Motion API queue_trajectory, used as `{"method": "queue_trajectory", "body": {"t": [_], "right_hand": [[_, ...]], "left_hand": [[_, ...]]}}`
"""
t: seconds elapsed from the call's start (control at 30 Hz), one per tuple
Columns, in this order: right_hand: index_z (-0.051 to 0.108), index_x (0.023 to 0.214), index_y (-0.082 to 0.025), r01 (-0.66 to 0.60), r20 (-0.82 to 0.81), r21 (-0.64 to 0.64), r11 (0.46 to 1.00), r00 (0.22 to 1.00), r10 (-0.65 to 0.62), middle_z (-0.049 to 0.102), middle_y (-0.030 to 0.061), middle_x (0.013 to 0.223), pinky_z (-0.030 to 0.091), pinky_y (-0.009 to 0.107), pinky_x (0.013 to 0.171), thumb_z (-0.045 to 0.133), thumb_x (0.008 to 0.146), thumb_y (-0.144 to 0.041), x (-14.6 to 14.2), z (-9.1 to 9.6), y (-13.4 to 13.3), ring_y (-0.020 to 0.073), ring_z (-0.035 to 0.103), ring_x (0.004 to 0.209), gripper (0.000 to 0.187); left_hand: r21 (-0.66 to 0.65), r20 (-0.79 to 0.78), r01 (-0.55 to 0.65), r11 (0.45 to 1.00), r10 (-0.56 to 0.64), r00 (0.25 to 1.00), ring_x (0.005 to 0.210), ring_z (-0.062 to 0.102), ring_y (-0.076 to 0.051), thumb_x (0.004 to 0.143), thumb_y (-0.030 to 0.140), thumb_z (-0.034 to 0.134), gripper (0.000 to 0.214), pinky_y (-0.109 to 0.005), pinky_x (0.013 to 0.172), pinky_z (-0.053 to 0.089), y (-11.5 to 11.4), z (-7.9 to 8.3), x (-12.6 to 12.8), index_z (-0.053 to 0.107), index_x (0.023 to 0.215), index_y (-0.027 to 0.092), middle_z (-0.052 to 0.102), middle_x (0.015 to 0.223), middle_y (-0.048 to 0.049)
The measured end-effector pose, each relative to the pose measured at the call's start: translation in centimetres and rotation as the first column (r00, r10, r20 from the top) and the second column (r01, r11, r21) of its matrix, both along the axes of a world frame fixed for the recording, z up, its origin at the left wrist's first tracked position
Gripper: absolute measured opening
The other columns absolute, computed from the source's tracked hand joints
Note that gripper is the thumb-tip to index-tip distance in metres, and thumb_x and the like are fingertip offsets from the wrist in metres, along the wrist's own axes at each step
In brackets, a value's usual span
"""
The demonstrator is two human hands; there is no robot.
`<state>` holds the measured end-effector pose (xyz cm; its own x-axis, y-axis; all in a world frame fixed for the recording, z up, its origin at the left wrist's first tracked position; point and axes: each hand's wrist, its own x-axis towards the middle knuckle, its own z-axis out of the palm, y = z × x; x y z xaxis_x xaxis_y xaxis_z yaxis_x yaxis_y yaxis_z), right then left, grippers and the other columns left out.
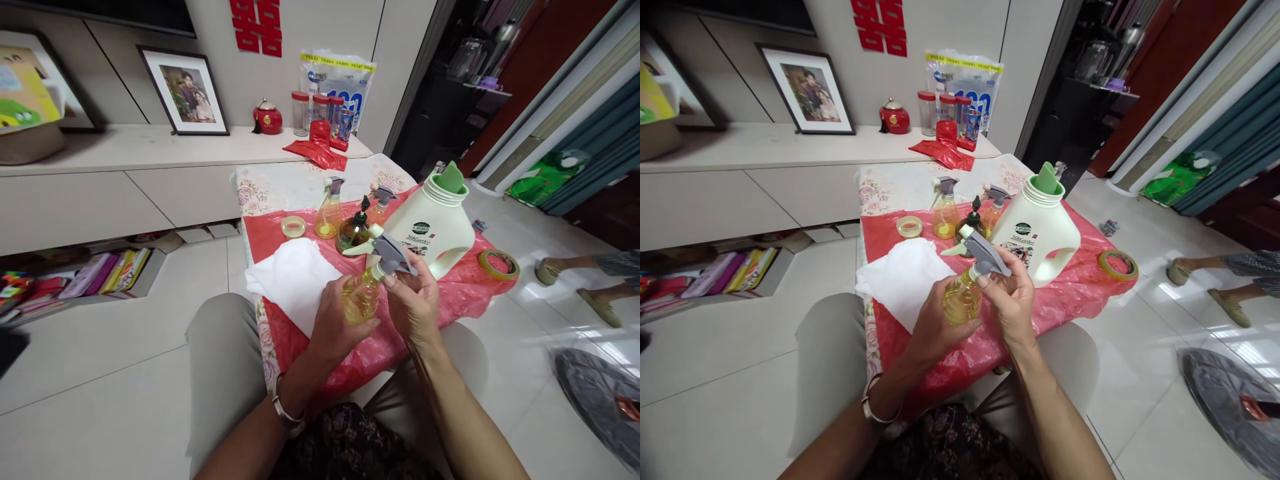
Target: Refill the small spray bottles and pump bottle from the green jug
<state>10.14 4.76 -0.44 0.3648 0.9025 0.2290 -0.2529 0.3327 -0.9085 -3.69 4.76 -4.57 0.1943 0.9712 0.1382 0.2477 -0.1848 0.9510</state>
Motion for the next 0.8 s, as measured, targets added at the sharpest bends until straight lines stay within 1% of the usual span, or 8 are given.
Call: {"method": "queue_trajectory", "body": {"t": [0.17, 0.3, 0.4, 0.47, 0.57, 0.63, 0.73, 0.8], "right_hand": [[0.074, 0.116, -0.030, -0.087, 0.092, -0.117, 0.989, 0.991, 0.098, 0.073, 0.0000, 0.104, 0.053, 0.032, 0.090, 0.087, 0.072, -0.029, 1.7, -0.5, -0.3, 0.0172, 0.066, 0.094, 0.045], [0.078, 0.102, -0.027, -0.186, 0.245, -0.206, 0.961, 0.941, 0.235, 0.071, 0.0001, 0.099, 0.052, 0.033, 0.092, 0.088, 0.071, -0.035, 3.2, 0.8, 0.0, 0.0187, 0.065, 0.094, 0.033], [0.079, 0.092, -0.024, -0.235, 0.302, -0.248, 0.940, 0.903, 0.305, 0.070, 0.0001, 0.094, 0.052, 0.032, 0.089, 0.092, 0.066, -0.034, 3.8, 2.0, 0.2, 0.0184, 0.064, 0.092, 0.030], [0.078, 0.086, -0.022, -0.209, 0.350, -0.255, 0.944, 0.890, 0.292, 0.069, -0.0005, 0.088, 0.051, 0.031, 0.084, 0.094, 0.062, -0.033, 3.9, 2.4, 0.2, 0.0172, 0.062, 0.086, 0.031], [0.074, 0.083, -0.022, -0.113, 0.421, -0.232, 0.966, 0.884, 0.204, 0.068, -0.0023, 0.081, 0.050, 0.028, 0.076, 0.096, 0.060, -0.032, 3.9, 2.5, 0.0, 0.0146, 0.060, 0.077, 0.034], [0.074, 0.092, -0.022, -0.127, 0.413, -0.229, 0.965, 0.885, 0.214, 0.072, -0.0007, 0.090, 0.053, 0.029, 0.081, 0.096, 0.061, -0.032, 4.0, 2.4, -0.1, 0.0161, 0.064, 0.084, 0.039], [0.070, 0.125, -0.027, -0.241, 0.298, -0.211, 0.947, 0.907, 0.297, 0.073, 0.0046, 0.122, 0.055, 0.036, 0.098, 0.092, 0.068, -0.035, 4.1, 2.3, -0.2, 0.0221, 0.068, 0.112, 0.061], [0.061, 0.140, -0.031, -0.266, 0.209, -0.187, 0.946, 0.930, 0.303, 0.073, 0.0049, 0.125, 0.055, 0.039, 0.100, 0.090, 0.072, -0.035, 3.9, 2.1, -0.2, 0.0227, 0.068, 0.116, 0.075]], "left_hand": [[0.031, -0.016, 0.008, 0.999, -0.007, 1.000, 0.114, 0.064, -0.034, 0.065, 0.023, 0.086, 0.072, -0.053, 0.100, 0.053, -0.1, -0.2, 0.2, 0.052, 0.128, 0.028, 0.067, 0.120, -0.0087], [0.076, -0.037, 0.009, 0.997, -0.007, 0.999, 0.113, 0.063, -0.036, 0.061, 0.022, 0.088, 0.074, -0.054, 0.100, 0.051, -0.1, -0.7, 0.2, 0.053, 0.126, 0.029, 0.066, 0.119, -0.0095], [0.068, -0.072, 0.011, 0.998, -0.006, 0.997, 0.116, 0.062, -0.035, 0.063, 0.022, 0.085, 0.074, -0.054, 0.103, 0.051, -0.2, -0.5, 0.3, 0.052, 0.128, 0.027, 0.065, 0.121, -0.0084], [0.058, -0.097, 0.008, 0.998, -0.002, 0.995, 0.118, 0.062, -0.034, 0.064, 0.023, 0.084, 0.074, -0.053, 0.104, 0.050, -0.3, -0.3, 0.4, 0.051, 0.129, 0.025, 0.065, 0.122, -0.0081], [0.066, -0.110, 0.004, 0.998, 0.003, 0.994, 0.118, 0.062, -0.034, 0.064, 0.023, 0.084, 0.072, -0.053, 0.105, 0.050, -0.4, 0.1, 0.7, 0.052, 0.128, 0.023, 0.065, 0.122, -0.0094], [0.063, -0.093, -0.001, 0.998, 0.007, 0.996, 0.116, 0.063, -0.034, 0.063, 0.022, 0.084, 0.071, -0.053, 0.104, 0.051, -0.4, 0.1, 0.9, 0.053, 0.127, 0.022, 0.066, 0.121, -0.0101], [0.047, -0.058, 0.010, 0.999, -0.007, 0.998, 0.115, 0.064, -0.033, 0.064, 0.021, 0.084, 0.070, -0.053, 0.102, 0.052, -0.4, 0.1, 1.0, 0.053, 0.126, 0.024, 0.066, 0.121, -0.0090], [0.043, -0.048, 0.018, 0.999, -0.016, 0.999, 0.116, 0.063, -0.034, 0.063, 0.021, 0.084, 0.070, -0.053, 0.101, 0.052, -0.5, 0.1, 1.1, 0.052, 0.126, 0.025, 0.066, 0.121, -0.0085]]}}
